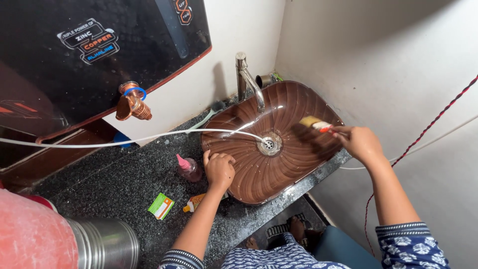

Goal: The person scrubs a brown, leaf-shaped sink with a sponge under running water. They repeatedly scrub the basin and the drain area, then rinse the sponge and continue scrubbing.

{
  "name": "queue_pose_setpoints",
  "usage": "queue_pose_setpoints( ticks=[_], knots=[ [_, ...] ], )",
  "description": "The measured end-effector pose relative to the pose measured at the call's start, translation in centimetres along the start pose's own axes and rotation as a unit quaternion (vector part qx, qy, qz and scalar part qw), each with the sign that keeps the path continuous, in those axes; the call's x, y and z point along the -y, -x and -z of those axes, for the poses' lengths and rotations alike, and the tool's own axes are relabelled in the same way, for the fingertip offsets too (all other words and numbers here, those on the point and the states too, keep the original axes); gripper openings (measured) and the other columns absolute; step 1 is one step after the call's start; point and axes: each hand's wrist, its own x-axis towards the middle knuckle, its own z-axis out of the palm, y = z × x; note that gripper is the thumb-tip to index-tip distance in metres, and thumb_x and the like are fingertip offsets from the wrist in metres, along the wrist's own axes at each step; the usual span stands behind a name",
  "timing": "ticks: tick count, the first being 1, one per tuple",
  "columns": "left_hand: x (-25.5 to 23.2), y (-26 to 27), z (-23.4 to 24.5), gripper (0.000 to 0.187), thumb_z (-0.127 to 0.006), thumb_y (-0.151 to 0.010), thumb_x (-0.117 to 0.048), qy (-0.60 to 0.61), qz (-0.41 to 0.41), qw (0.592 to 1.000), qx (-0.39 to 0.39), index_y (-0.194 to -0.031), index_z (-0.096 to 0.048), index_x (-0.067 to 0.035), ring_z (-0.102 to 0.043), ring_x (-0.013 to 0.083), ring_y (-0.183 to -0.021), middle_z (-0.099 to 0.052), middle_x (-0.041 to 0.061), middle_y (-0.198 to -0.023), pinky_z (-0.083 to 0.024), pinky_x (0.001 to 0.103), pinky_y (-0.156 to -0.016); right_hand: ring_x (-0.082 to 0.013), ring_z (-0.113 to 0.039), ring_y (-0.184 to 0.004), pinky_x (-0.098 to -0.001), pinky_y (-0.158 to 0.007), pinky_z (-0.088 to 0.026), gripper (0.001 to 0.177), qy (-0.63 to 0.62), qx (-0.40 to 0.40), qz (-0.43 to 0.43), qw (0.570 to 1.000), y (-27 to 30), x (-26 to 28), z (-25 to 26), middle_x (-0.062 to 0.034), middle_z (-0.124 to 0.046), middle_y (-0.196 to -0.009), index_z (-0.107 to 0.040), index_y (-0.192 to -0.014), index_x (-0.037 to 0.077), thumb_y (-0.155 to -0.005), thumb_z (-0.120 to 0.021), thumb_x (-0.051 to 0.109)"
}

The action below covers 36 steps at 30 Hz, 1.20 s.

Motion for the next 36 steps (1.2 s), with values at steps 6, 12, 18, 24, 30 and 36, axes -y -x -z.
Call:
queue_pose_setpoints(
  ticks=[6, 12, 18, 24, 30, 36],
  knots=[
    [0.2, 0.0, -0.3, 0.021, -0.063, -0.083, -0.003, 0.001, 0.004, 1.0, 0.002, -0.08, -0.08, -0.014, -0.066, 0.0207, -0.098, -0.077, 0.002, -0.093, -0.021, 0.045, -0.121, -0.0377, -0.071, -0.09, -0.0497, -0.074, -0.056, 0.027, 0.075, -0.113, -0.052, 0.989, 1.6, -1.8, -2.0, -0.0161, -0.075, -0.1, -0.076, -0.122, 0.027, -0.104, -0.056, 0.028],
    [0.1, 0.0, -0.2, 0.021, -0.063, -0.082, -0.003, -0.002, 0.003, 1.0, -0.001, -0.08, -0.08, -0.014, -0.066, 0.0211, -0.097, -0.077, 0.003, -0.094, -0.021, 0.044, -0.121, -0.0376, -0.074, -0.089, -0.0485, -0.075, -0.057, 0.026, 0.138, 0.001, -0.09, 0.986, 5.1, -0.6, 0.5, -0.0162, -0.077, -0.097, -0.079, -0.111, 0.021, -0.101, -0.056, 0.026],
    [0.2, 0.1, -0.4, 0.02, -0.064, -0.082, -0.004, -0.01, 0.0, 1.0, -0.001, -0.081, -0.08, -0.015, -0.066, 0.0216, -0.097, -0.077, 0.003, -0.094, -0.021, 0.044, -0.121, -0.0355, -0.075, -0.088, -0.0462, -0.076, -0.06, 0.02, 0.214, 0.048, -0.044, 0.975, 7.0, 2.9, 0.8, -0.0156, -0.077, -0.094, -0.079, -0.091, 0.008, -0.087, -0.059, 0.008],
    [0.1, 0.1, -0.3, 0.02, -0.063, -0.084, -0.004, -0.001, 0.001, 1.0, 0.006, -0.081, -0.08, -0.015, -0.066, 0.0212, -0.098, -0.077, 0.002, -0.094, -0.02, 0.045, -0.122, -0.0331, -0.075, -0.087, -0.045, -0.076, -0.06, 0.018, 0.21, 0.055, -0.021, 0.976, 9.5, 5.3, 0.3, -0.0143, -0.077, -0.093, -0.077, -0.087, 0.008, -0.086, -0.059, 0.008],
    [0.0, 0.1, -0.1, 0.02, -0.063, -0.083, -0.004, 0.003, -0.002, 1.0, -0.001, -0.081, -0.08, -0.014, -0.066, 0.022, -0.099, -0.076, 0.003, -0.093, -0.021, 0.045, -0.121, -0.0299, -0.075, -0.082, -0.0429, -0.073, -0.06, 0.019, 0.212, 0.102, 0.04, 0.971, 12.4, 8.7, 1.6, -0.011, -0.076, -0.084, -0.077, -0.083, 0.01, -0.089, -0.058, 0.013],
    [0.0, -0.1, -0.2, 0.021, -0.063, -0.085, -0.003, 0.006, 0.008, 1.0, 0.005, -0.08, -0.08, -0.014, -0.067, 0.0215, -0.098, -0.077, 0.003, -0.092, -0.021, 0.046, -0.122, -0.0289, -0.073, -0.083, -0.044, -0.074, -0.059, 0.019, 0.198, 0.171, 0.119, 0.958, 15.0, 12.7, 3.5, -0.0094, -0.074, -0.083, -0.077, -0.089, 0.014, -0.093, -0.059, 0.021]
  ],
)
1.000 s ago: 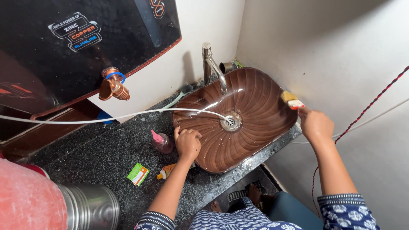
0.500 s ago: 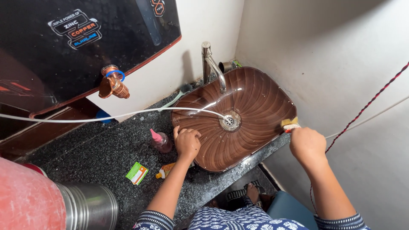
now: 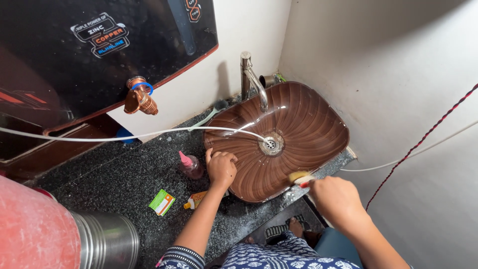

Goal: The person scrubs a brown, leaf-shaped sink with a sponge under running water. They repeatedly scrub the basin and the drain area, then rinse the sponge and continue scrubbing.

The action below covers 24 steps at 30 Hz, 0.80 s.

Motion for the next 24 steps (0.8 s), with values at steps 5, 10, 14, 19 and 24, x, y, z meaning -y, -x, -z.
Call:
queue_pose_setpoints(
  ticks=[5, 10, 14, 19, 24],
  knots=[
    [0.2, 0.2, -0.3, 0.022, -0.062, -0.083, -0.001, 0.008, -0.007, 1.0, -0.018, -0.08, -0.08, -0.014, -0.067, 0.0215, -0.096, -0.077, 0.003, -0.092, -0.023, 0.045, -0.121, -0.0331, -0.072, -0.083, -0.0463, -0.075, -0.057, 0.025, -0.129, 0.026, 0.105, 0.986, 0.6, 2.7, 2.0, -0.011, -0.074, -0.084, -0.076, -0.107, 0.023, -0.093, -0.063, 0.04],
    [0.1, 0.4, 0.1, 0.023, -0.061, -0.083, -0.001, 0.025, -0.015, 0.999, -0.035, -0.078, -0.08, -0.013, -0.067, 0.0222, -0.095, -0.077, 0.004, -0.091, -0.024, 0.045, -0.12, -0.0305, -0.073, -0.089, -0.0443, -0.08, -0.057, 0.031, -0.151, 0.025, 0.058, 0.986, -0.2, 0.0, 3.4, -0.0069, -0.077, -0.094, -0.078, -0.114, 0.032, -0.085, -0.069, 0.039],
    [0.2, 0.4, 0.0, 0.023, -0.06, -0.081, 0.0, 0.041, -0.02, 0.998, -0.051, -0.076, -0.079, -0.013, -0.067, 0.023, -0.094, -0.077, 0.004, -0.09, -0.025, 0.045, -0.119, -0.0317, -0.074, -0.086, -0.0446, -0.079, -0.058, 0.025, -0.161, -0.069, -0.035, 0.984, -0.3, -4.5, 4.5, -0.0098, -0.079, -0.09, -0.08, -0.107, 0.03, -0.087, -0.066, 0.036],
    [0.3, 0.3, 0.0, 0.023, -0.06, -0.08, 0.0, 0.05, -0.025, 0.997, -0.061, -0.075, -0.079, -0.012, -0.067, 0.024, -0.093, -0.077, 0.005, -0.089, -0.026, 0.046, -0.119, -0.0353, -0.073, -0.087, -0.0476, -0.077, -0.058, 0.027, -0.119, -0.146, -0.168, 0.968, -5.0, -7.1, 0.3, -0.0148, -0.076, -0.093, -0.077, -0.118, 0.026, -0.095, -0.063, 0.03],
    [0.3, 0.3, -0.1, 0.023, -0.06, -0.081, 0.0, 0.041, -0.02, 0.998, -0.049, -0.075, -0.079, -0.013, -0.067, 0.0232, -0.093, -0.077, 0.004, -0.088, -0.025, 0.046, -0.12, -0.0293, -0.073, -0.097, -0.0435, -0.087, -0.057, 0.035, -0.139, 0.034, -0.033, 0.989, -9.2, -1.6, -5.5, -0.0124, -0.076, -0.101, -0.083, -0.104, 0.018, -0.088, -0.072, 0.047]
  ],
)
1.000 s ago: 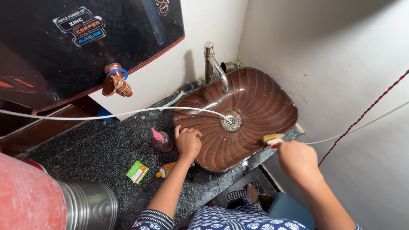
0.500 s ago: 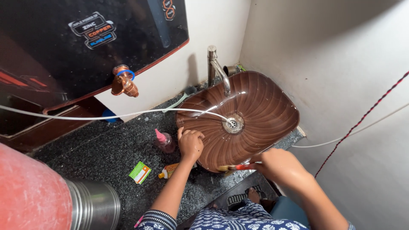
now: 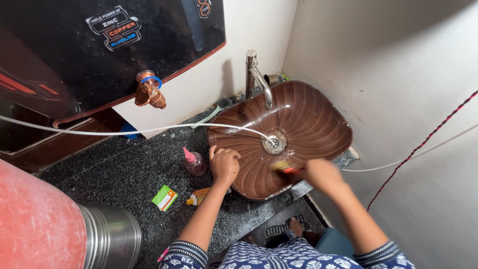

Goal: The person scrubs a brown, leaf-shaped sink with a sponge under running water. They repeatedly scrub the basin and the drain area, then rinse the sponge and continue scrubbing.

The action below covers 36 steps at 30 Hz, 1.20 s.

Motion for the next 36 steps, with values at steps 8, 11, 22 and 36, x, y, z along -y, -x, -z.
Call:
queue_pose_setpoints(
  ticks=[8, 11, 22, 36],
  knots=[
    [0.1, 0.3, 0.0, 0.021, -0.061, -0.079, 0.0, 0.014, -0.011, 1.0, -0.02, -0.075, -0.078, -0.012, -0.066, 0.0237, -0.094, -0.076, 0.004, -0.088, -0.027, 0.046, -0.118, -0.027, -0.073, -0.104, -0.0421, -0.09, -0.058, 0.034, 0.095, 0.008, 0.023, 0.995, -3.9, 2.3, -2.6, -0.0077, -0.076, -0.111, -0.08, -0.112, 0.025, -0.09, -0.067, 0.048],
    [0.2, 0.2, 0.0, 0.02, -0.062, -0.078, 0.0, 0.023, -0.014, 0.999, -0.028, -0.075, -0.077, -0.012, -0.066, 0.0238, -0.094, -0.076, 0.005, -0.087, -0.028, 0.046, -0.117, -0.0318, -0.076, -0.101, -0.0423, -0.085, -0.06, 0.033, 0.12, -0.098, -0.061, 0.986, -7.5, -5.8, 0.6, -0.0147, -0.078, -0.11, -0.084, -0.102, 0.013, -0.089, -0.07, 0.04],
    [0.1, 0.0, 0.1, 0.021, -0.062, -0.079, 0.001, 0.023, 0.0, 0.999, -0.026, -0.074, -0.077, -0.012, -0.066, 0.0231, -0.094, -0.076, 0.005, -0.087, -0.028, 0.045, -0.118, -0.0329, -0.076, -0.086, -0.0463, -0.076, -0.06, 0.033, 0.085, -0.212, 0.019, 0.973, -15.6, -2.5, -6.1, -0.0148, -0.078, -0.093, -0.078, -0.099, 0.01, -0.104, -0.052, 0.03],
    [0.0, -0.2, 0.2, 0.021, -0.062, -0.079, 0.003, 0.03, 0.004, 0.999, -0.026, -0.075, -0.077, -0.011, -0.067, 0.0233, -0.095, -0.076, 0.005, -0.087, -0.028, 0.046, -0.119, -0.0421, -0.072, -0.091, -0.0524, -0.08, -0.057, 0.038, -0.029, -0.21, -0.016, 0.977, -18.4, -0.4, -2.5, -0.0215, -0.075, -0.096, -0.073, -0.113, 0.009, -0.106, -0.045, 0.035]
  ],
)
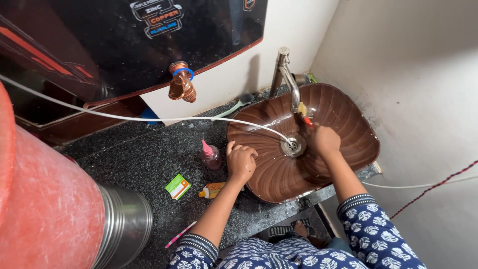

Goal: The person scrubs a brown, leaf-shaped sink with a sponge under running water. They repeatedly scrub the basin and the drain area, then rinse the sponge and continue scrubbing.

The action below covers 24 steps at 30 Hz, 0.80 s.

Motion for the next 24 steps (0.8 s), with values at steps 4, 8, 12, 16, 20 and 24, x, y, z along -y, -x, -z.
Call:
queue_pose_setpoints(
  ticks=[4, 8, 12, 16, 20, 24],
  knots=[
    [0.1, 0.0, 0.0, 0.02, -0.063, -0.079, 0.002, 0.001, -0.002, 1.0, 0.0, -0.075, -0.077, -0.011, -0.067, 0.024, -0.094, -0.076, 0.006, -0.087, -0.027, 0.046, -0.119, -0.0422, -0.072, -0.09, -0.0541, -0.078, -0.056, 0.036, -0.002, -0.015, 0.033, 0.999, 0.4, 0.3, -0.6, -0.0206, -0.075, -0.094, -0.07, -0.117, 0.01, -0.108, -0.043, 0.033],
    [0.4, 0.1, -0.5, 0.021, -0.062, -0.079, 0.003, 0.014, 0.001, 1.0, -0.006, -0.075, -0.077, -0.011, -0.067, 0.0246, -0.094, -0.076, 0.007, -0.087, -0.028, 0.046, -0.119, -0.0421, -0.071, -0.089, -0.0541, -0.076, -0.056, 0.037, -0.014, -0.017, 0.038, 0.999, 1.5, -0.4, -1.0, -0.0206, -0.074, -0.091, -0.067, -0.124, 0.016, -0.103, -0.047, 0.039],
    [0.6, 0.0, -1.0, 0.026, -0.058, -0.079, 0.006, 0.012, 0.002, 1.0, -0.015, -0.073, -0.077, -0.011, -0.068, 0.0244, -0.095, -0.076, 0.008, -0.087, -0.03, 0.046, -0.119, -0.0424, -0.071, -0.087, -0.0557, -0.074, -0.055, 0.036, -0.016, -0.033, 0.077, 0.996, 3.0, 0.1, -1.8, -0.02, -0.074, -0.09, -0.065, -0.126, 0.016, -0.102, -0.047, 0.036],
    [0.9, 0.4, -1.0, 0.02, -0.06, -0.077, 0.003, 0.027, -0.005, 0.999, -0.037, -0.073, -0.076, -0.009, -0.066, 0.0276, -0.096, -0.075, 0.01, -0.086, -0.031, 0.046, -0.118, -0.0429, -0.071, -0.086, -0.0552, -0.076, -0.055, 0.036, 0.001, 0.008, 0.097, 0.995, 4.1, 1.3, -1.5, -0.0209, -0.075, -0.09, -0.065, -0.121, 0.014, -0.104, -0.046, 0.04],
    [0.6, 0.4, -1.3, 0.022, -0.058, -0.08, 0.004, 0.011, 0.005, 0.999, -0.05, -0.074, -0.075, -0.009, -0.065, 0.0272, -0.097, -0.075, 0.009, -0.086, -0.031, 0.045, -0.121, -0.0429, -0.072, -0.087, -0.055, -0.077, -0.056, 0.036, 0.011, 0.032, 0.127, 0.991, 4.6, 1.7, -0.6, -0.021, -0.076, -0.09, -0.063, -0.123, 0.014, -0.104, -0.044, 0.038],
    [0.8, 0.6, -1.5, 0.022, -0.058, -0.082, 0.004, -0.004, 0.01, 0.998, -0.058, -0.075, -0.075, -0.008, -0.065, 0.0271, -0.098, -0.074, 0.009, -0.086, -0.032, 0.044, -0.122, -0.0407, -0.073, -0.095, -0.0537, -0.083, -0.056, 0.041, 0.037, 0.072, 0.145, 0.986, 4.5, 1.2, 0.6, -0.0189, -0.077, -0.098, -0.064, -0.13, 0.018, -0.103, -0.043, 0.042]
  ],
)
